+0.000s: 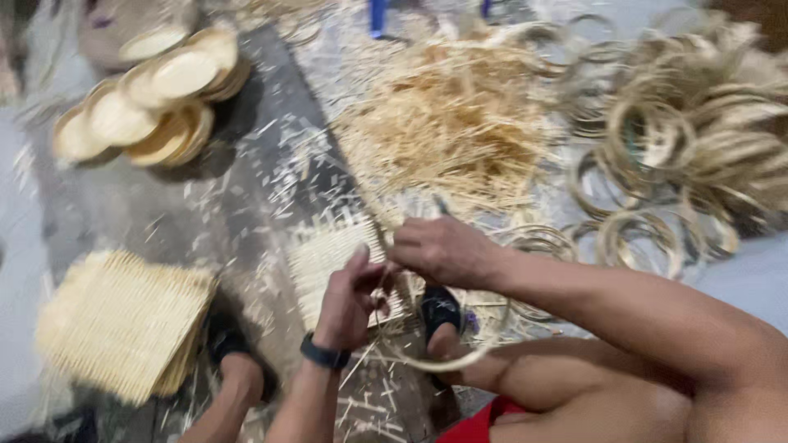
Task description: The person repeatedly places a circular bamboo frame onto a square woven bamboo mat, then uses shears to trim the excess mat around the frame. The trimmed mats are stacked to the side.
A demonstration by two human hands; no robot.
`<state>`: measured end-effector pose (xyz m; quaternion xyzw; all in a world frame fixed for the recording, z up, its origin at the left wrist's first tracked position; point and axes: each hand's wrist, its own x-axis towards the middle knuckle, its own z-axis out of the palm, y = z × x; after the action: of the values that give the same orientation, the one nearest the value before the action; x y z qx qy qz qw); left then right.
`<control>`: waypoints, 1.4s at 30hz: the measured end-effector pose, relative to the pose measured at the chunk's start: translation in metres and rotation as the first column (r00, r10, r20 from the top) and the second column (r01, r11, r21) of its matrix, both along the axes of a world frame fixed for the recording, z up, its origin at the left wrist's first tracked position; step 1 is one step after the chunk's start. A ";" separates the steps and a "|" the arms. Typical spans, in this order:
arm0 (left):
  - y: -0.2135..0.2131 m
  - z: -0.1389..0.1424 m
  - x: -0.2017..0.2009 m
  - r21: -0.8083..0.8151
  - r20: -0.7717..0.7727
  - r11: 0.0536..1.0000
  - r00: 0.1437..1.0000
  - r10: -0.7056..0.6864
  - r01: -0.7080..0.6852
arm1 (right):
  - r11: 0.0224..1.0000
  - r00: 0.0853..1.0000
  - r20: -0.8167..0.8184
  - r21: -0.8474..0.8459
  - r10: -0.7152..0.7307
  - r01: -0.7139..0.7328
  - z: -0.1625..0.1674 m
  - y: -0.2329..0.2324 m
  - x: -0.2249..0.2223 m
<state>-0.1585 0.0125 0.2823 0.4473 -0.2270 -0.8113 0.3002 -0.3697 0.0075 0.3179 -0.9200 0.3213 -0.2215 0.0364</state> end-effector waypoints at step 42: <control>-0.085 -0.148 0.156 0.102 -0.243 0.884 0.851 0.466 -0.456 | 0.118 0.159 0.261 0.795 -0.952 -0.596 -0.149 -0.065 0.098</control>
<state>-0.0029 -0.0725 0.1348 0.3842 -0.0552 -0.7716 0.5039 -0.2714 -0.0574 0.1691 -0.1667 0.4466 -0.4642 0.7465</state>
